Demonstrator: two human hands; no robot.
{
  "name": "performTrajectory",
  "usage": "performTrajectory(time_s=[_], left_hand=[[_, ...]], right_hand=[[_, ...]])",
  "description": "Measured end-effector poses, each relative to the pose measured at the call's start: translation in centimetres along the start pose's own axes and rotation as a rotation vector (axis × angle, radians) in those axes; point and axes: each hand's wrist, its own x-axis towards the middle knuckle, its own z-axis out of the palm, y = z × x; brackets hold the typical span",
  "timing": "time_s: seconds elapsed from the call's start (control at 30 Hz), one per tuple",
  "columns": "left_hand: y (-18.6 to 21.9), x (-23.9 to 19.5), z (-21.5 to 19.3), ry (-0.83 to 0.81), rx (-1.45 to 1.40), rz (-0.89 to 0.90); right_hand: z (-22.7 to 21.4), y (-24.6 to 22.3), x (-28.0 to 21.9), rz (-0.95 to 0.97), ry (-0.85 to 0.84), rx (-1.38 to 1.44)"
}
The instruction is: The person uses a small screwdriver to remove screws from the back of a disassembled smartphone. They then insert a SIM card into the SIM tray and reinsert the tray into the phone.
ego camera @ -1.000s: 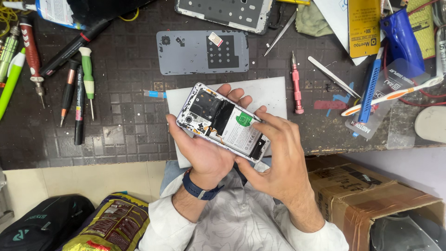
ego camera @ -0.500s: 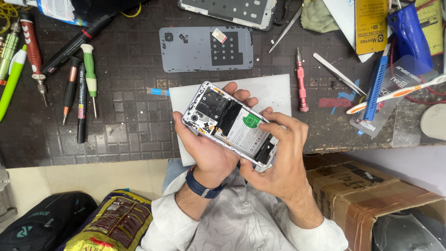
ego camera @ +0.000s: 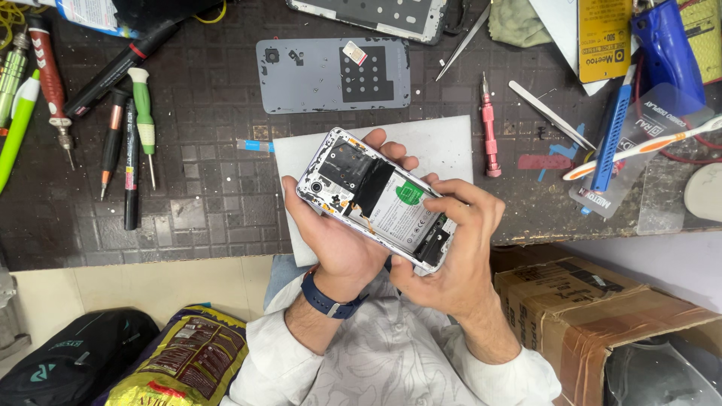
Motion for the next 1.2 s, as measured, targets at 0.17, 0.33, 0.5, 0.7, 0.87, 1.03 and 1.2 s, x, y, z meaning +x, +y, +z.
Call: performTrajectory(time_s=[0.17, 0.33, 0.5, 0.7, 0.87, 1.03, 1.2], left_hand=[[0.0, 0.2, -0.2, 0.014, -0.022, -0.026], [0.1, 0.3, -0.4, -0.008, -0.082, -0.075], [0.1, 0.0, -0.7, -0.007, -0.104, -0.092], [0.1, -0.5, 0.4, -0.018, -0.076, -0.012], [0.1, -1.2, 1.9, -0.199, 0.174, 0.077], [0.1, -2.4, 2.5, -0.361, 0.589, 0.295], [-0.9, -1.2, 1.8, -0.411, 1.007, 0.686]], right_hand=[[1.3, 1.6, -1.1, -0.062, 0.003, -0.068], [2.7, 3.4, -2.2, -0.147, 0.091, -0.047], [3.1, 4.0, -2.3, -0.252, 0.162, -0.043], [2.4, 3.0, -2.0, -0.215, 0.104, -0.112], [2.1, 2.9, -2.0, -0.213, 0.115, -0.031], [1.4, 2.9, -1.4, -0.23, 0.091, 0.074], [-0.1, 0.8, -0.5, -0.098, 0.236, 0.445]])
